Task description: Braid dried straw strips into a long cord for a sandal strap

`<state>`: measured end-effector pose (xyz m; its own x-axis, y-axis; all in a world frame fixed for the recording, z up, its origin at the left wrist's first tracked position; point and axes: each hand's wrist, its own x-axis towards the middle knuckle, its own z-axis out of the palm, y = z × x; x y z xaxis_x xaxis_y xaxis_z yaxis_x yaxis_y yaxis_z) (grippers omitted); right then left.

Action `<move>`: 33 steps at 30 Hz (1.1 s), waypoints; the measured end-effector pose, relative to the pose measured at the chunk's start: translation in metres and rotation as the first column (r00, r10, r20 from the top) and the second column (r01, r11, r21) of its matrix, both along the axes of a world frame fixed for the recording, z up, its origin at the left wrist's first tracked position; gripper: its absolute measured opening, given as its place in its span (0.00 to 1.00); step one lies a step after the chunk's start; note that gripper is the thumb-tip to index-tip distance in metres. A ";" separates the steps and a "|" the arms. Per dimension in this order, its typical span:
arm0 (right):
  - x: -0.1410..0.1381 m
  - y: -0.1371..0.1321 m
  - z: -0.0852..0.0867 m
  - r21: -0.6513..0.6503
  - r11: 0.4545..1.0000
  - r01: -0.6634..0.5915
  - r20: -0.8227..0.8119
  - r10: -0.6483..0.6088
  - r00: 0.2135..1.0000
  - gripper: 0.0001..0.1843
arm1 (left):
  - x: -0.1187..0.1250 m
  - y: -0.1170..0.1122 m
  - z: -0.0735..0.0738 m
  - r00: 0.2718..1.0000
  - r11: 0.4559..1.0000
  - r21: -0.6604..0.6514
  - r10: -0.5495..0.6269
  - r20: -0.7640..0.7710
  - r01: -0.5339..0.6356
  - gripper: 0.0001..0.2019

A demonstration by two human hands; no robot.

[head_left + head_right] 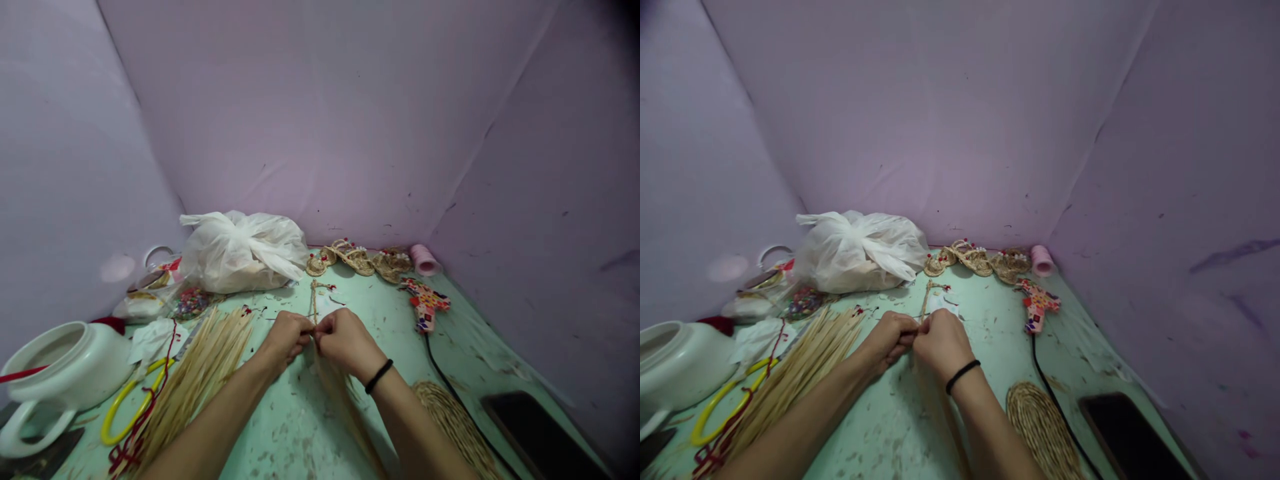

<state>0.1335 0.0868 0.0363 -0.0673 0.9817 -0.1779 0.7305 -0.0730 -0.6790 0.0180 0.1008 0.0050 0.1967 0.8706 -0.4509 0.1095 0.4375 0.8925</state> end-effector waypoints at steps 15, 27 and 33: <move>0.017 0.001 0.002 -0.132 0.942 -0.310 -0.180 0.284 0.942 0.08 | -0.003 0.003 -0.003 0.996 0.992 0.087 -0.086 -0.021 0.088 0.11; 0.013 -0.002 0.008 -0.126 0.947 -0.294 -0.150 0.275 0.950 0.12 | -0.002 0.002 0.001 0.998 0.997 0.067 -0.029 -0.049 0.032 0.09; 0.018 0.003 0.009 -0.448 0.883 -0.143 -0.567 -0.156 0.809 0.10 | -0.003 0.004 0.000 0.996 0.997 0.041 -0.055 -0.074 0.058 0.07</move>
